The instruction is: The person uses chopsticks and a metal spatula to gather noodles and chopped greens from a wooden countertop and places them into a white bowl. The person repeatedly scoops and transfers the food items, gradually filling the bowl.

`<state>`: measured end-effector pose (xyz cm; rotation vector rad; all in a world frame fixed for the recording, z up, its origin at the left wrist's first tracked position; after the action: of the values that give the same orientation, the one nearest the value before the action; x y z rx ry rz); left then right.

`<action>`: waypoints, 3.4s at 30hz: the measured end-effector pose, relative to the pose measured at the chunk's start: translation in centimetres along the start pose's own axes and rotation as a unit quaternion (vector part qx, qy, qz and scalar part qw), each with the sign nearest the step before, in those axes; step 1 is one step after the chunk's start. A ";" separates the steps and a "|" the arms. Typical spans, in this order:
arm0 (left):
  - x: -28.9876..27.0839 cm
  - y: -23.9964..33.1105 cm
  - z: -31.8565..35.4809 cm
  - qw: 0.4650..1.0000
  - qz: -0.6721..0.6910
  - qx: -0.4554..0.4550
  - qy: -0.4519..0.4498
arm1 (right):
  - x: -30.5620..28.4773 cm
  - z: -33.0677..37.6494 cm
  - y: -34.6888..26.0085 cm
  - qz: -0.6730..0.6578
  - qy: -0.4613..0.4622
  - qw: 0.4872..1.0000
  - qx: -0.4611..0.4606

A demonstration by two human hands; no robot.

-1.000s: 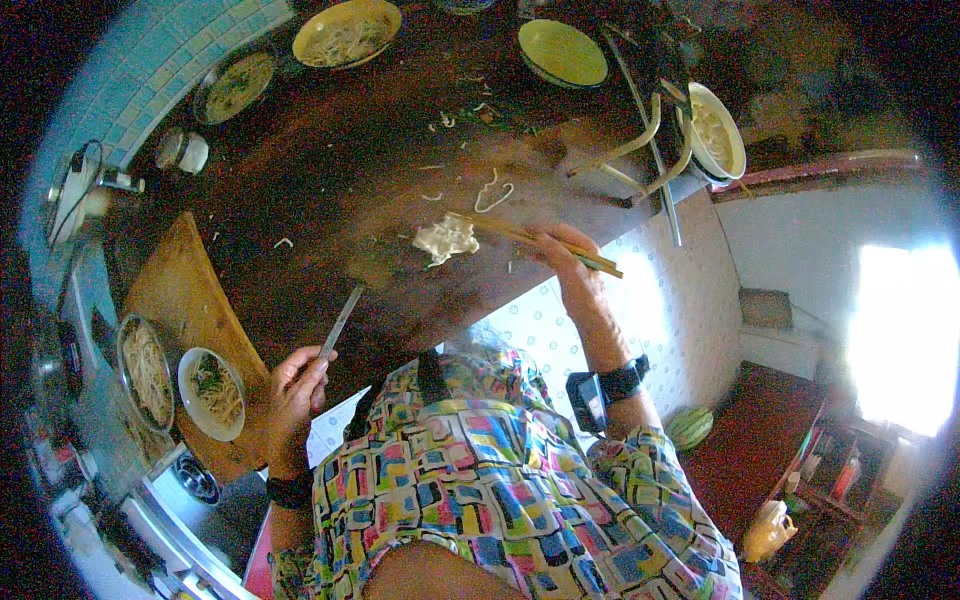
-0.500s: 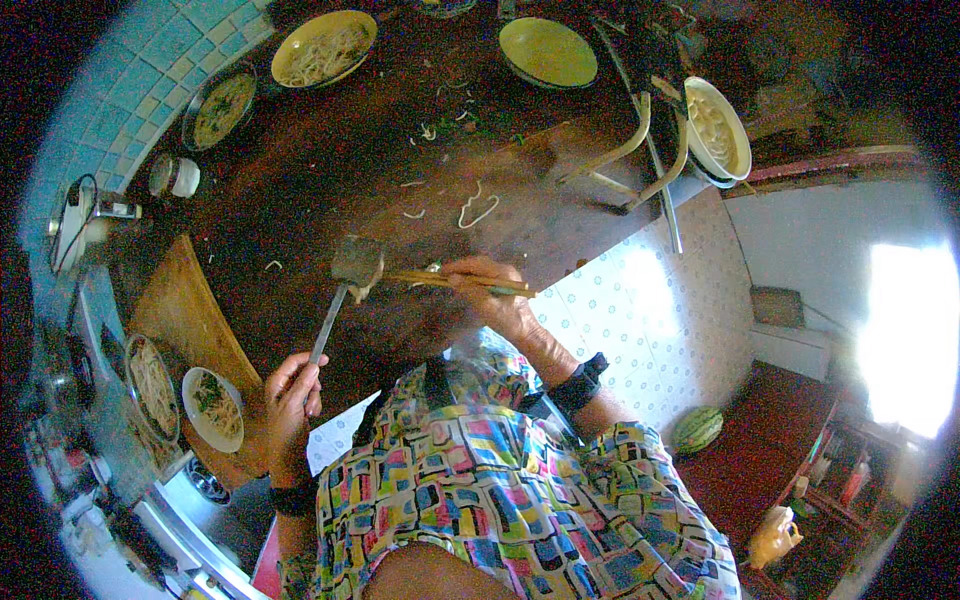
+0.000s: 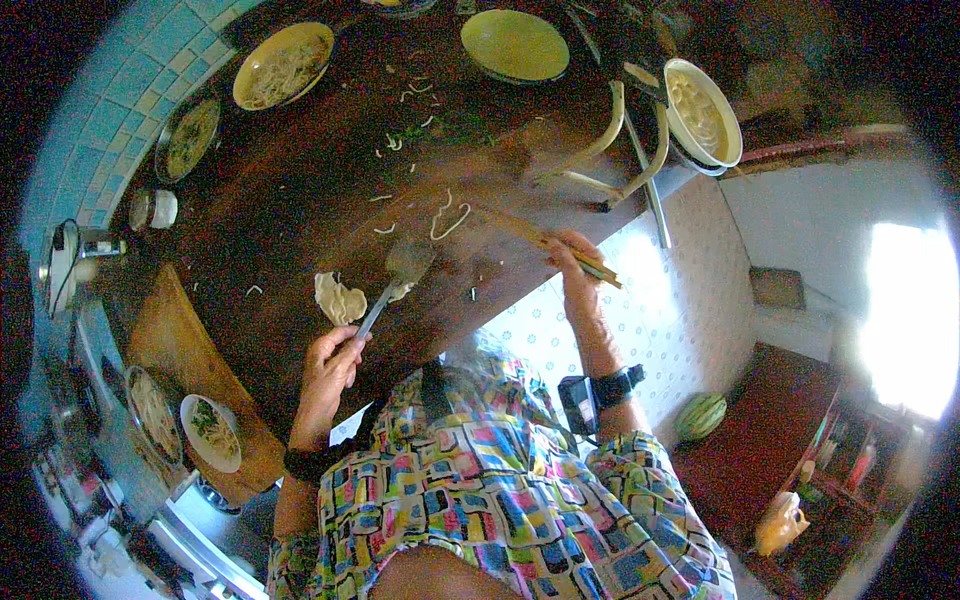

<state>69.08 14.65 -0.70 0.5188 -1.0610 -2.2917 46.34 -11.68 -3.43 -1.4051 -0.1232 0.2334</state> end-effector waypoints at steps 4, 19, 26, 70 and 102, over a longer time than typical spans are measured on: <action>1.8 0.1 -2.3 0.999 0.029 0.002 -0.014 | 2.3 0.1 1.2 -0.044 -0.027 0.997 0.059; -3.6 -0.1 2.5 0.998 0.029 -0.061 0.015 | 5.6 1.1 -4.5 0.121 -0.197 0.972 -0.049; -3.1 -0.7 1.8 0.988 0.095 -0.084 0.083 | 9.0 -1.5 -3.1 0.105 -0.146 0.982 -0.063; 2.4 5.0 -7.9 0.974 0.208 0.001 0.088 | 11.0 -6.3 -8.2 0.125 -0.202 0.949 -0.209; -3.0 1.8 1.0 0.964 0.253 0.012 0.081 | 12.1 3.2 -10.7 0.208 -0.269 0.888 -0.309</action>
<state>71.43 16.11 1.69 0.3813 -1.0050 -1.7615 58.29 -7.39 6.97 -1.9630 -0.3796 1.0154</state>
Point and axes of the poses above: each hand's wrist, its own z-axis away from the middle knuckle, its own x-axis out of the palm, y = z × x, the point moved 2 cm from there along -z, towards the middle knuckle, and after that the axes turned 9 degrees about y, right-handed, at the moved point
